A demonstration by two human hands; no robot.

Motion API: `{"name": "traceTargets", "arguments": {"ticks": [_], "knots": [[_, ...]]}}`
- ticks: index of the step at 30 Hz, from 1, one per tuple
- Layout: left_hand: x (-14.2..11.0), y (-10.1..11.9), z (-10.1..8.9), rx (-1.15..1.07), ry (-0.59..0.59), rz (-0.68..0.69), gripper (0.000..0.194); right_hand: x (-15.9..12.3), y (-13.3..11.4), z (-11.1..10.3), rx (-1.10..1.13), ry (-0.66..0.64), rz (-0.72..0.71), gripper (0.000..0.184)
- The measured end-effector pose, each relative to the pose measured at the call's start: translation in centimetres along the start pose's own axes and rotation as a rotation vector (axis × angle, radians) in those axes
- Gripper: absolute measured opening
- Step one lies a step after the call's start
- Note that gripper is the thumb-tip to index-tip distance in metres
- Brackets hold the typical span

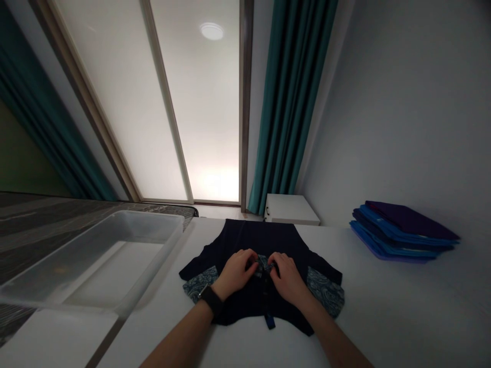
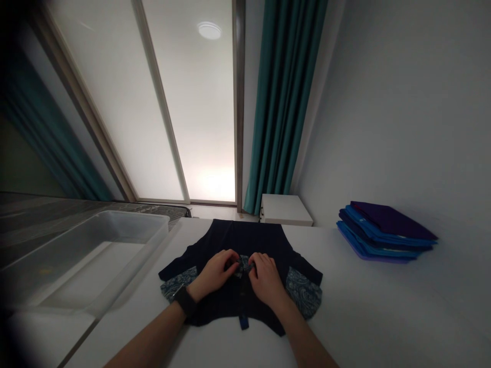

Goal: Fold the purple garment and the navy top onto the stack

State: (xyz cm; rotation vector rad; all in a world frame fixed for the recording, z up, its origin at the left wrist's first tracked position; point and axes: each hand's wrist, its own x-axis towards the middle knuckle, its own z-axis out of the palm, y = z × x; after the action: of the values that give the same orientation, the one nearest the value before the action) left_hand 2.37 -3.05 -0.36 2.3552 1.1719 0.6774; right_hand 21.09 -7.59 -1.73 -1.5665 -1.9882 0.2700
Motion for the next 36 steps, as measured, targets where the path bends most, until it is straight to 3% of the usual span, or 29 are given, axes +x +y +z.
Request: {"name": "traceTargets", "arguments": {"ticks": [7, 12, 15, 20, 23, 30, 36], "knots": [[0.0, 1.1, -0.4, 0.176, -0.105, 0.053, 0.009, -0.1, -0.5, 0.1, -0.049, -0.033, -0.033, 0.018], [0.1, 1.0, -1.0, 0.132, -0.127, 0.071, 0.013, -0.2, -0.6, -0.2, -0.056, -0.053, -0.044, 0.021], [0.9, 0.7, -0.9, 0.134, -0.129, 0.014, 0.018, 0.0, -0.7, 0.0, -0.076, -0.042, -0.031, 0.018], [2.0, 1.4, -0.1, 0.225, -0.128, -0.147, 0.006, 0.5, -1.3, 1.0, -0.233, 0.061, 0.068, 0.024], [1.9, 1.9, 0.4, 0.238, -0.098, -0.189, 0.01, 0.7, -1.5, 1.3, -0.256, 0.087, 0.062, 0.01], [1.7, 1.9, 0.5, 0.223, -0.088, -0.226, 0.013, 1.2, -1.1, 1.4, -0.257, 0.032, 0.043, 0.012], [1.7, 2.2, 0.5, 0.219, -0.078, -0.224, 0.016, 1.4, -0.4, 1.5, -0.157, 0.066, 0.105, 0.015]]}}
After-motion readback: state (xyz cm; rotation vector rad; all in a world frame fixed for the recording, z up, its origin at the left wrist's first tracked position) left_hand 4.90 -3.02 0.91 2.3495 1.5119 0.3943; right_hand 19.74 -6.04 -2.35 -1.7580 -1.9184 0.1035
